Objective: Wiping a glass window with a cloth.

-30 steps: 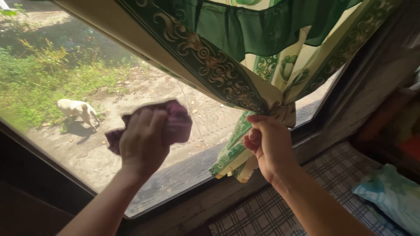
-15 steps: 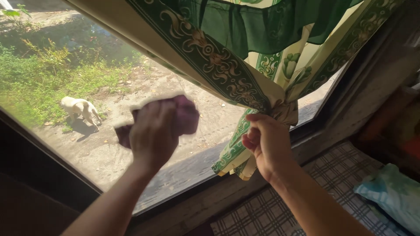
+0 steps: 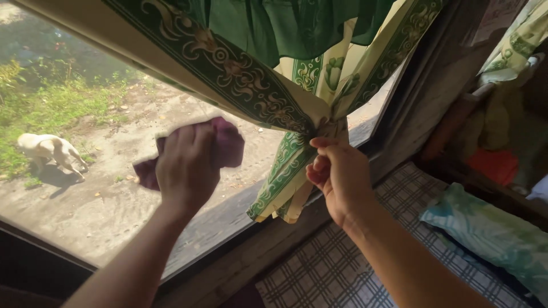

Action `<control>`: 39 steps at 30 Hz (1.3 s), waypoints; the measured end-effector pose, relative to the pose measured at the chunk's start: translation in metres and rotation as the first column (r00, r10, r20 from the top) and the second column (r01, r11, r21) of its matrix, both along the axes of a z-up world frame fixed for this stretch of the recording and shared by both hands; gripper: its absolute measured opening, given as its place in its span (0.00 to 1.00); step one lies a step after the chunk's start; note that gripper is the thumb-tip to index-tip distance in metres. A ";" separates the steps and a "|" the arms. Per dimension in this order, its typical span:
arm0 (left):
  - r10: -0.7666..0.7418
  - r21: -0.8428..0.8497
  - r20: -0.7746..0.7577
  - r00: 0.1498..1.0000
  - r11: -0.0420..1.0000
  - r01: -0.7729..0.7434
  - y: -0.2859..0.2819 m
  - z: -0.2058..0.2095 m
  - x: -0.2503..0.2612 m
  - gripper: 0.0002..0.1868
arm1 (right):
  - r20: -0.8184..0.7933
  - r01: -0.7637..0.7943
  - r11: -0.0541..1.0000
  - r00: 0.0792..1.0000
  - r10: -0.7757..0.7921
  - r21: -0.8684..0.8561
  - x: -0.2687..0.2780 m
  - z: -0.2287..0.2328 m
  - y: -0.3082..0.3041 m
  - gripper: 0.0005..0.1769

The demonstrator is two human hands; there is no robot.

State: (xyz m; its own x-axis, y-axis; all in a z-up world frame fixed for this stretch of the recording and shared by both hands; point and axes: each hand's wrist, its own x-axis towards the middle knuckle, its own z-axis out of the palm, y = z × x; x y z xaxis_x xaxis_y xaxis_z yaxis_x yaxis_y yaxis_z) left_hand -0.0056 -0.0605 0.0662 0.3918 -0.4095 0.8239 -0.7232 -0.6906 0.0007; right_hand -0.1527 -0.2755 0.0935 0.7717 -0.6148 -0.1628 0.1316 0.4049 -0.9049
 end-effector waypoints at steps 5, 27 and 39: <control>0.019 0.092 -0.038 0.999 0.996 -0.015 -0.010 -0.018 0.011 0.14 | 0.023 0.011 1.000 1.000 -0.011 -0.006 -0.004 -0.005 -0.006 0.12; 0.001 0.187 -0.117 0.993 0.982 0.021 -0.022 -0.047 0.011 0.14 | 0.034 0.036 0.999 0.999 -0.035 -0.029 -0.018 -0.001 -0.022 0.11; 0.097 0.327 -0.231 0.968 0.945 -0.016 -0.007 -0.078 0.016 0.12 | 0.048 0.014 1.000 0.999 -0.014 0.015 -0.021 -0.016 -0.027 0.12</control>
State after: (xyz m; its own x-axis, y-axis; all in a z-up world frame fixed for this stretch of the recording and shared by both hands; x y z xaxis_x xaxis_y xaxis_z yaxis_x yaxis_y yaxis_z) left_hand 0.0100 -0.0679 -0.0114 0.5920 -0.6069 0.5303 -0.6887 -0.7227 -0.0583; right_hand -0.1734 -0.3025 0.0779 0.7701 -0.6234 -0.1349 0.1803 0.4156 -0.8915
